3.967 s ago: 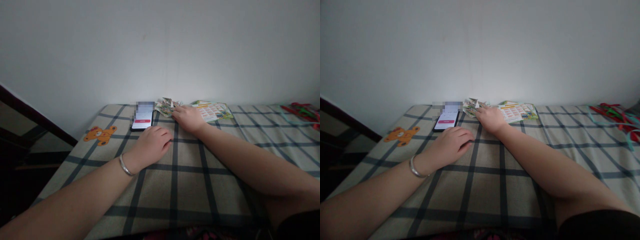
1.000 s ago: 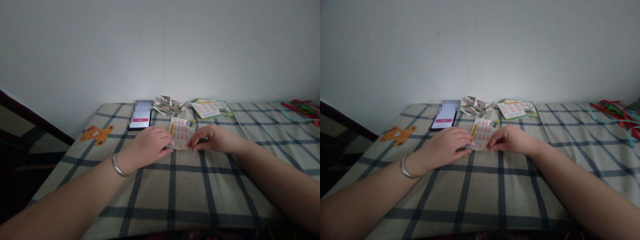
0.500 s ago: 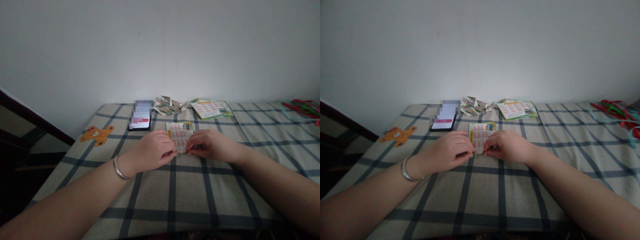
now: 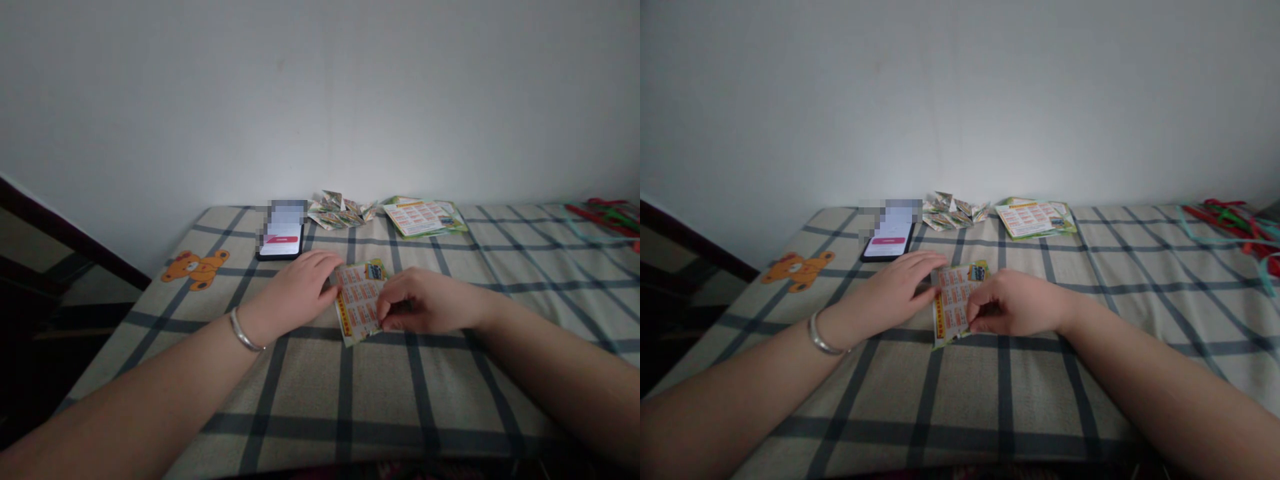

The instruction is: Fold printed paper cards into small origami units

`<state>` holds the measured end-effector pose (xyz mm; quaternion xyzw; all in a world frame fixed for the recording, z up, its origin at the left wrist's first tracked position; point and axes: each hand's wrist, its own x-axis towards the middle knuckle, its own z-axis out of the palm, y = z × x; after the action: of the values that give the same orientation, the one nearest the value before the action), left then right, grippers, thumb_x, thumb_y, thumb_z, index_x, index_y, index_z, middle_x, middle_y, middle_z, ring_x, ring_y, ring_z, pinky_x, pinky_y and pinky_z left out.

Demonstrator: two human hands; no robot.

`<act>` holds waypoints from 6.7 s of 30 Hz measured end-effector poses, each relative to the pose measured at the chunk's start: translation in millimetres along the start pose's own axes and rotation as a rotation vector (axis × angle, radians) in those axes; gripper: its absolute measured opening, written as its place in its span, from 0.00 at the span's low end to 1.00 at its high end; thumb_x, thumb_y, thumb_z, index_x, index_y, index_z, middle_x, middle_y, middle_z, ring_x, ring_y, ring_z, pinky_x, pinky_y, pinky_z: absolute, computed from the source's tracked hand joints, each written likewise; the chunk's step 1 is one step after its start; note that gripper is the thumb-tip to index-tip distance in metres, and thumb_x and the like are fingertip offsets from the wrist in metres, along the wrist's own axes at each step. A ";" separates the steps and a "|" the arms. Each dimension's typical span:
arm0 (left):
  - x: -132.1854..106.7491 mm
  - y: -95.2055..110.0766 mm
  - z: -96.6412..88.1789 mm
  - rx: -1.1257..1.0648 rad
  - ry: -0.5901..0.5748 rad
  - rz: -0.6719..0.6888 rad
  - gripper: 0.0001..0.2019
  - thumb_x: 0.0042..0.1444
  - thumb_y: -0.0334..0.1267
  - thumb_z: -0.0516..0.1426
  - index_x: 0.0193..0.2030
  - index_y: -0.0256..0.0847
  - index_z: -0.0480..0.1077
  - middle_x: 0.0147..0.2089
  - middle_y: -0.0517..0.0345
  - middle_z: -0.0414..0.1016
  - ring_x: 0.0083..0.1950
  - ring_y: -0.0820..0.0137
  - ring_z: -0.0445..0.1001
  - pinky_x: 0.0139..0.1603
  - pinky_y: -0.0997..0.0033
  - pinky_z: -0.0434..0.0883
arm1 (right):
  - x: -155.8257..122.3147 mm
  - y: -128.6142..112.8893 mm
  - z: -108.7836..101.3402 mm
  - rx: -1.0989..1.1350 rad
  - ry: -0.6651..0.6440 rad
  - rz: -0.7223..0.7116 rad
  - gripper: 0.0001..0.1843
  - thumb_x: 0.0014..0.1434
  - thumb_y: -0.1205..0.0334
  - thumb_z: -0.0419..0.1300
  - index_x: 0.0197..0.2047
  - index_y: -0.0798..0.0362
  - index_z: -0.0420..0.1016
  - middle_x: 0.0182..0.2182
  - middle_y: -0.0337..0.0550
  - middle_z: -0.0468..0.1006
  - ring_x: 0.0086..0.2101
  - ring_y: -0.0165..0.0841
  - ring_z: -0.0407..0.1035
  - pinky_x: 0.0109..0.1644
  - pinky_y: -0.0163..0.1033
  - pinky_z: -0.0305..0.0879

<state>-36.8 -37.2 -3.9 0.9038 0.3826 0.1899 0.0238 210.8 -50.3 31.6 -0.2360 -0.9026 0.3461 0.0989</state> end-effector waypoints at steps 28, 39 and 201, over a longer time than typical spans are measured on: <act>5.0 2.8 -1.6 -0.269 0.035 -0.062 0.12 0.63 0.36 0.55 0.51 0.39 0.70 0.52 0.54 0.74 0.56 0.66 0.70 0.60 0.60 0.67 | 22.1 29.4 20.3 -0.434 0.478 0.252 0.06 0.60 0.61 0.60 0.36 0.51 0.78 0.35 0.41 0.74 0.31 0.30 0.68 0.33 0.35 0.61; 3.0 14.2 0.2 -0.319 0.079 -0.053 0.15 0.56 0.28 0.58 0.50 0.42 0.70 0.50 0.58 0.74 0.52 0.69 0.72 0.55 0.65 0.69 | 22.4 36.5 18.1 -0.508 0.623 0.044 0.06 0.56 0.60 0.65 0.32 0.52 0.75 0.42 0.47 0.76 0.43 0.37 0.68 0.48 0.42 0.64; 6.7 8.4 9.6 -0.866 0.356 -0.414 0.10 0.62 0.34 0.51 0.49 0.41 0.67 0.38 0.58 0.73 0.35 0.72 0.72 0.30 0.75 0.69 | 22.9 31.7 24.0 0.390 0.892 0.139 0.17 0.52 0.51 0.68 0.31 0.50 0.64 0.22 0.33 0.72 0.21 0.25 0.65 0.22 0.31 0.61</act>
<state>-23.3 -37.4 -9.0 0.6699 0.4379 0.4735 0.3678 194.0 -32.3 -7.2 -0.3979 -0.6728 0.3798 0.4947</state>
